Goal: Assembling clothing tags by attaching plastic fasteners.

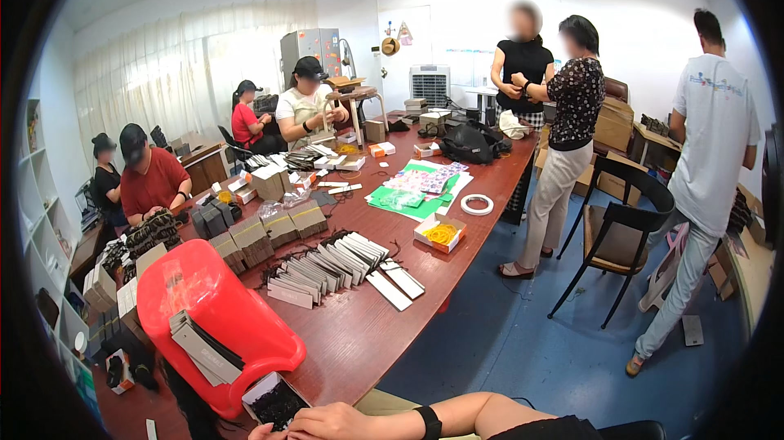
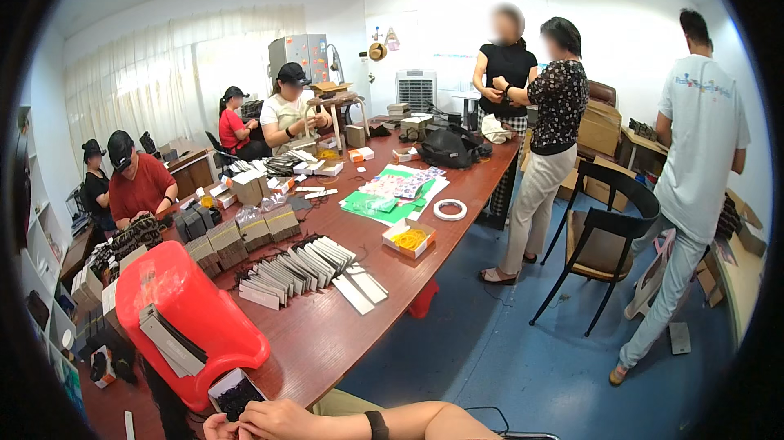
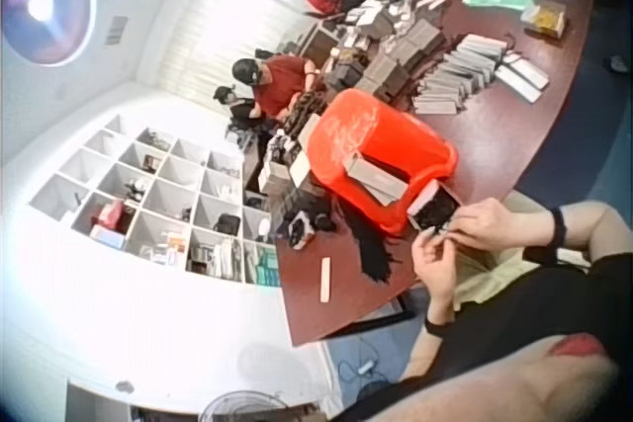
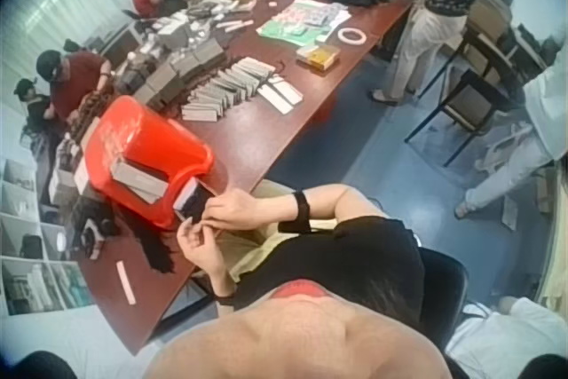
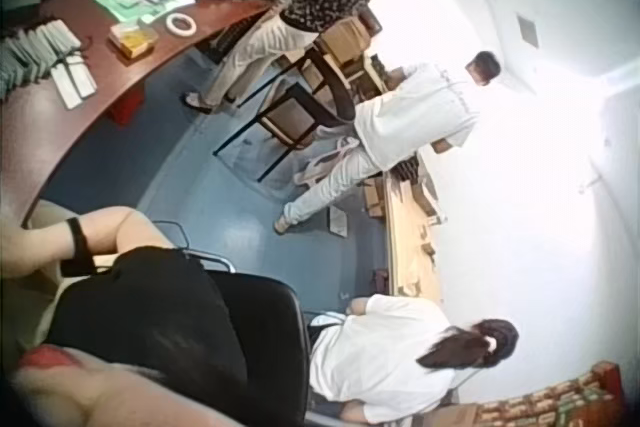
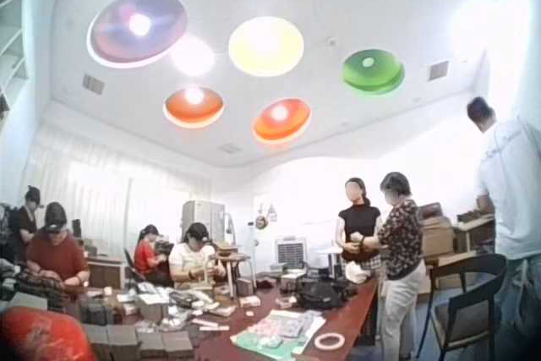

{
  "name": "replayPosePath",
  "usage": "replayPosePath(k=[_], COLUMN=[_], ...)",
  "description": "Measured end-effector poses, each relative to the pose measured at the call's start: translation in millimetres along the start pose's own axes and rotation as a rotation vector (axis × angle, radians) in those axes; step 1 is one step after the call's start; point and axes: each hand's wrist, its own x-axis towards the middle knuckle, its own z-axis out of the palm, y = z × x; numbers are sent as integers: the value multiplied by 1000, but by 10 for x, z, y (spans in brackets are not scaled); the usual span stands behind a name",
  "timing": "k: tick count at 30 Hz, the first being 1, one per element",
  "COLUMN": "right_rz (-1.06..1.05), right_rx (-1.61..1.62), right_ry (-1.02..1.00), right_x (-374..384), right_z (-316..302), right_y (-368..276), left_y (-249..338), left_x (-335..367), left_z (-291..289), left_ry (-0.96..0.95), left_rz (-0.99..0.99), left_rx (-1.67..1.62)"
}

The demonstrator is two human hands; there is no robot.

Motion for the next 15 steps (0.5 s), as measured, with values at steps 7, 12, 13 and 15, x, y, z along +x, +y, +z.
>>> replayPosePath(k=[7,12,13,15], right_rz=[-3,-65,-91,-109], right_rx=[0,13,26,22], right_ry=[46,70,82,84], right_x=[-38,-50,-49,-26], right_z=[50,77,75,57], right_y=[-13,37,50,82], left_y=[-3,-209,-217,-220], left_x=[95,133,141,156], left_z=[-110,-215,-222,-228], left_ry=[-77,-190,-189,-313], left_rz=[-274,-347,-352,-214], left_rx=[-280,-418,-418,-332])
